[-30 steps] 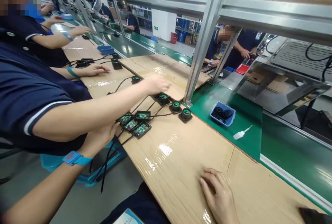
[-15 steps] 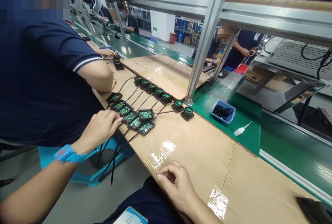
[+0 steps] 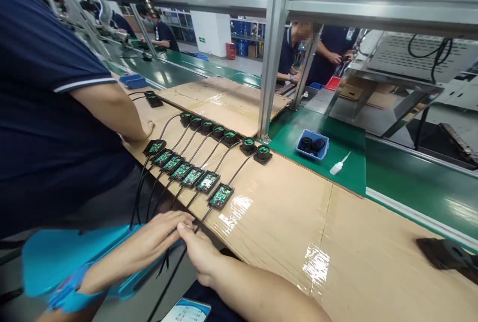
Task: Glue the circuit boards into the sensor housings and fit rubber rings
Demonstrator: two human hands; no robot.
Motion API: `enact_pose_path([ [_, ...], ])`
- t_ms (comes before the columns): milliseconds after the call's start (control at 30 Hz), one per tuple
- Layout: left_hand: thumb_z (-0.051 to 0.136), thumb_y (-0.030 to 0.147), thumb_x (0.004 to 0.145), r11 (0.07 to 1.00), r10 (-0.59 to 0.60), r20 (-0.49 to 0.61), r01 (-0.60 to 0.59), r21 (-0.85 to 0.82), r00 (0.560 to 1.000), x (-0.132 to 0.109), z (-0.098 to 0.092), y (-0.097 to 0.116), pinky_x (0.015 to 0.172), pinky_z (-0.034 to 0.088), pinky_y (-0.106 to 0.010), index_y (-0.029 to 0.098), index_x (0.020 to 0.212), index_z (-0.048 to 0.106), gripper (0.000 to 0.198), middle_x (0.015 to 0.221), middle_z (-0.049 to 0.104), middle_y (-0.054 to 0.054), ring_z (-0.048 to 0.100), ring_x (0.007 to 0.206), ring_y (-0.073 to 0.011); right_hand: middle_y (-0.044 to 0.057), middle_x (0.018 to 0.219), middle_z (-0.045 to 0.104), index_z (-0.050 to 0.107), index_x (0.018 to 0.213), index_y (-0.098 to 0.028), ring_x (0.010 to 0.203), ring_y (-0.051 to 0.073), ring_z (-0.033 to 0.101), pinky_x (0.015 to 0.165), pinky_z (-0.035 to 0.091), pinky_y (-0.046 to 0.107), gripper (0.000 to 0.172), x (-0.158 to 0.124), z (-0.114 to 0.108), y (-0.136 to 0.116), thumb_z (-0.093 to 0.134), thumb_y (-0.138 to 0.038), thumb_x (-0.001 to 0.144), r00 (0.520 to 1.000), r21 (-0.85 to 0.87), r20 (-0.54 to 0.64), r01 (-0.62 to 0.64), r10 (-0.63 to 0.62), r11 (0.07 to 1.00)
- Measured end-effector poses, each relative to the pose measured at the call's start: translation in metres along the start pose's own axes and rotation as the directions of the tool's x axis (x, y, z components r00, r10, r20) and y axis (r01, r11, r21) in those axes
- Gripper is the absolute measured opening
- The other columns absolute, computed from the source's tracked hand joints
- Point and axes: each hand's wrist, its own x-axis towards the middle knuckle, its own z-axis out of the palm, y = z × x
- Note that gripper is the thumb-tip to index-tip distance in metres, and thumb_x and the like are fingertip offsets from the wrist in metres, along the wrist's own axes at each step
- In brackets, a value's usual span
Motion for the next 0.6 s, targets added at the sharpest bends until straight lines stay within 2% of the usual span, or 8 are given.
enact_pose_path([
  [100, 0.043, 0.045, 0.097, 0.999, 0.041, -0.027, -0.040, 0.032, 0.999, 0.041, -0.022, -0.016, 0.085, 0.058, -0.034, 0.029, 0.098, 0.067, 0.029, 0.100, 0.074, -0.002, 0.070, 0.095, -0.0233, 0.005, 0.085, 0.072, 0.062, 0.102, -0.019, 0.088, 0.020, 0.069, 0.088, 0.045, 0.035, 0.060, 0.008, 0.012, 0.000, 0.064, -0.075, 0.080, 1.000, 0.102, -0.008, -0.026, 0.027, 0.994],
  [167, 0.038, 0.041, 0.101, 0.998, 0.060, -0.050, -0.058, 0.036, 0.997, 0.091, -0.033, -0.029, 0.096, 0.055, -0.036, 0.023, 0.117, 0.062, 0.034, 0.116, 0.070, -0.007, 0.067, 0.108, -0.0234, -0.002, 0.065, 0.063, 0.060, 0.094, -0.019, 0.067, 0.015, 0.064, 0.079, 0.045, 0.032, 0.053, 0.005, 0.012, 0.001, 0.067, -0.069, 0.081, 0.999, 0.144, -0.033, -0.013, 0.018, 0.989],
  [200, 0.037, 0.037, 0.102, 0.997, 0.076, -0.055, -0.074, 0.039, 0.996, 0.121, -0.035, -0.034, 0.101, 0.052, -0.039, 0.021, 0.122, 0.060, 0.035, 0.122, 0.067, -0.009, 0.065, 0.113, -0.0237, -0.005, 0.062, 0.058, 0.059, 0.092, -0.019, 0.062, 0.014, 0.060, 0.076, 0.044, 0.030, 0.049, 0.002, 0.011, 0.002, 0.069, -0.066, 0.081, 0.998, 0.158, -0.061, 0.000, 0.010, 0.987],
  [267, 0.044, 0.033, 0.102, 0.992, 0.119, -0.014, -0.118, 0.037, 0.993, 0.183, -0.035, -0.040, 0.107, 0.048, -0.045, 0.019, 0.128, 0.058, 0.033, 0.132, 0.062, -0.011, 0.061, 0.121, -0.0245, -0.006, 0.065, 0.056, 0.060, 0.091, -0.020, 0.064, 0.012, 0.056, 0.073, 0.042, 0.027, 0.043, -0.004, 0.008, 0.006, 0.074, -0.059, 0.080, 0.991, 0.172, -0.136, 0.021, 0.003, 0.985],
  [333, 0.059, 0.037, 0.099, 0.986, 0.161, 0.055, -0.163, 0.025, 0.985, 0.239, -0.028, -0.041, 0.101, 0.052, -0.050, 0.017, 0.130, 0.058, 0.037, 0.133, 0.060, -0.011, 0.062, 0.117, -0.0257, -0.004, 0.077, 0.059, 0.061, 0.095, -0.021, 0.073, 0.012, 0.056, 0.071, 0.040, 0.026, 0.042, -0.004, 0.007, 0.011, 0.080, -0.053, 0.075, 0.978, 0.179, -0.208, 0.012, 0.026, 0.984],
  [400, 0.063, 0.038, 0.097, 0.982, 0.186, 0.138, -0.190, 0.014, 0.973, 0.281, -0.018, -0.039, 0.096, 0.056, -0.048, 0.017, 0.129, 0.058, 0.039, 0.131, 0.061, -0.011, 0.064, 0.113, -0.0249, -0.002, 0.088, 0.062, 0.062, 0.098, -0.022, 0.081, 0.014, 0.056, 0.071, 0.039, 0.026, 0.047, 0.005, 0.010, 0.014, 0.086, -0.049, 0.068, 0.968, 0.191, -0.241, -0.020, 0.066, 0.981],
  [500, 0.063, 0.038, 0.097, 0.980, 0.191, 0.236, -0.197, 0.002, 0.953, 0.317, -0.004, -0.040, 0.093, 0.057, -0.046, 0.017, 0.129, 0.059, 0.038, 0.129, 0.062, -0.010, 0.065, 0.110, -0.0241, -0.002, 0.084, 0.063, 0.064, 0.090, -0.022, 0.078, 0.015, 0.055, 0.067, 0.036, 0.026, 0.048, 0.031, 0.021, 0.008, 0.093, -0.044, 0.059, 0.972, 0.213, -0.216, -0.048, 0.095, 0.976],
  [600, 0.063, 0.038, 0.097, 0.984, 0.176, 0.316, -0.174, -0.034, 0.932, 0.328, 0.009, -0.048, 0.092, 0.057, -0.046, 0.017, 0.129, 0.058, 0.038, 0.128, 0.062, -0.010, 0.065, 0.109, -0.0240, -0.004, 0.070, 0.060, 0.058, 0.076, -0.020, 0.066, 0.012, 0.052, 0.063, 0.033, 0.024, 0.042, 0.048, 0.030, -0.002, 0.090, -0.045, 0.065, 0.984, 0.235, -0.166, -0.030, 0.070, 0.971],
])
